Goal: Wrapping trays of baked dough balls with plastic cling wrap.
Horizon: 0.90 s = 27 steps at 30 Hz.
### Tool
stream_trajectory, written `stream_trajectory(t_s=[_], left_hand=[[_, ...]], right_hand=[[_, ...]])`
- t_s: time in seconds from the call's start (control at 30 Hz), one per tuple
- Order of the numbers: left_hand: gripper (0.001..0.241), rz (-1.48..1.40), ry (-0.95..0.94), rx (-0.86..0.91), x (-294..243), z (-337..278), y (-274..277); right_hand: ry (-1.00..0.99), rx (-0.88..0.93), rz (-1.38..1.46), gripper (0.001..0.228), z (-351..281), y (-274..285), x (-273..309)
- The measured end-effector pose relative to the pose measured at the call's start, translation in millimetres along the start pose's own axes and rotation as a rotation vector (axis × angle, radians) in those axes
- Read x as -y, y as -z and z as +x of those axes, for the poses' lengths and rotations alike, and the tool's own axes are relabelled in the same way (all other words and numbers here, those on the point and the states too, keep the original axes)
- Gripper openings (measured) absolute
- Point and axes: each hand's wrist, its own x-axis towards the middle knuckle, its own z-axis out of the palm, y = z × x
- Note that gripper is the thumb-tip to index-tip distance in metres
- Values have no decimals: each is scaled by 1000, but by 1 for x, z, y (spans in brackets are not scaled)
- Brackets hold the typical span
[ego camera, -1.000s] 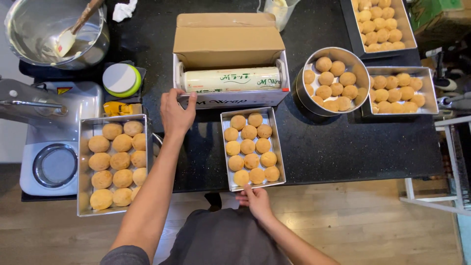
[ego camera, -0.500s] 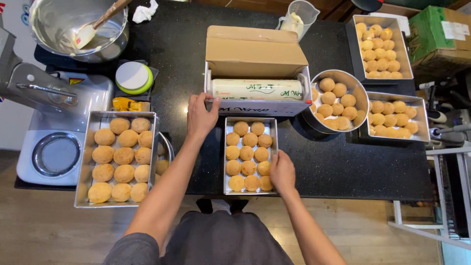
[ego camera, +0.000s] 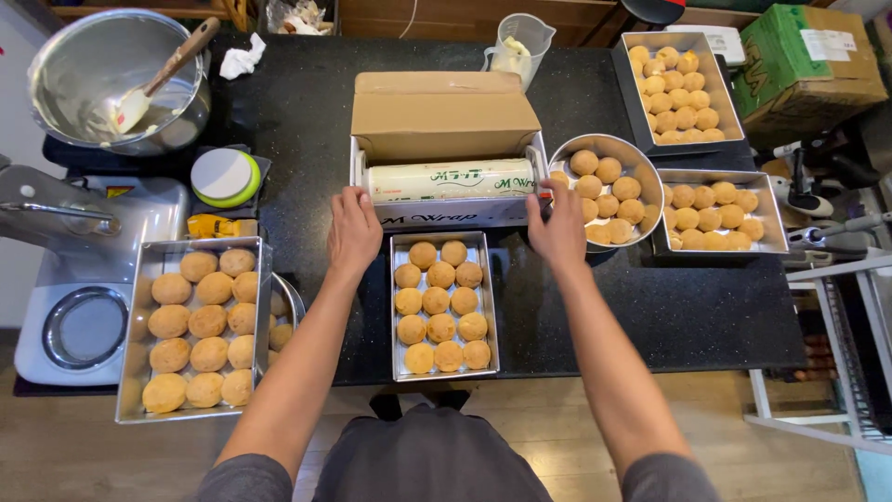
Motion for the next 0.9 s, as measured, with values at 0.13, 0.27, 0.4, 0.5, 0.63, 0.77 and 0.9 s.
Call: stream_trajectory(t_s=[0.13, 0.27, 0.4, 0.5, 0.63, 0.77, 0.9], left_hand=[[31, -1, -50, -35, -1, -2, 2], [35, 79, 32, 4, -1, 2, 14], [48, 104, 21, -58, 27, 12, 6], [57, 118, 91, 33, 22, 23, 16], [53, 5, 307, 182, 21, 42, 13], [35, -48, 301, 105, 44, 63, -16], [23, -21, 147, -195, 17, 97, -15]], right_hand=[[-156, 150, -123, 45, 36, -8, -6], [4, 101, -93, 52, 37, -9, -4], [38, 208, -182, 57, 39, -15, -2], [-139, 328, -213, 60, 44, -4, 19], [-223, 328, -169, 51, 54, -32, -9], [-392, 254, -50, 34, 71, -65, -35], [-423, -44, -4, 45, 98, -64, -20]])
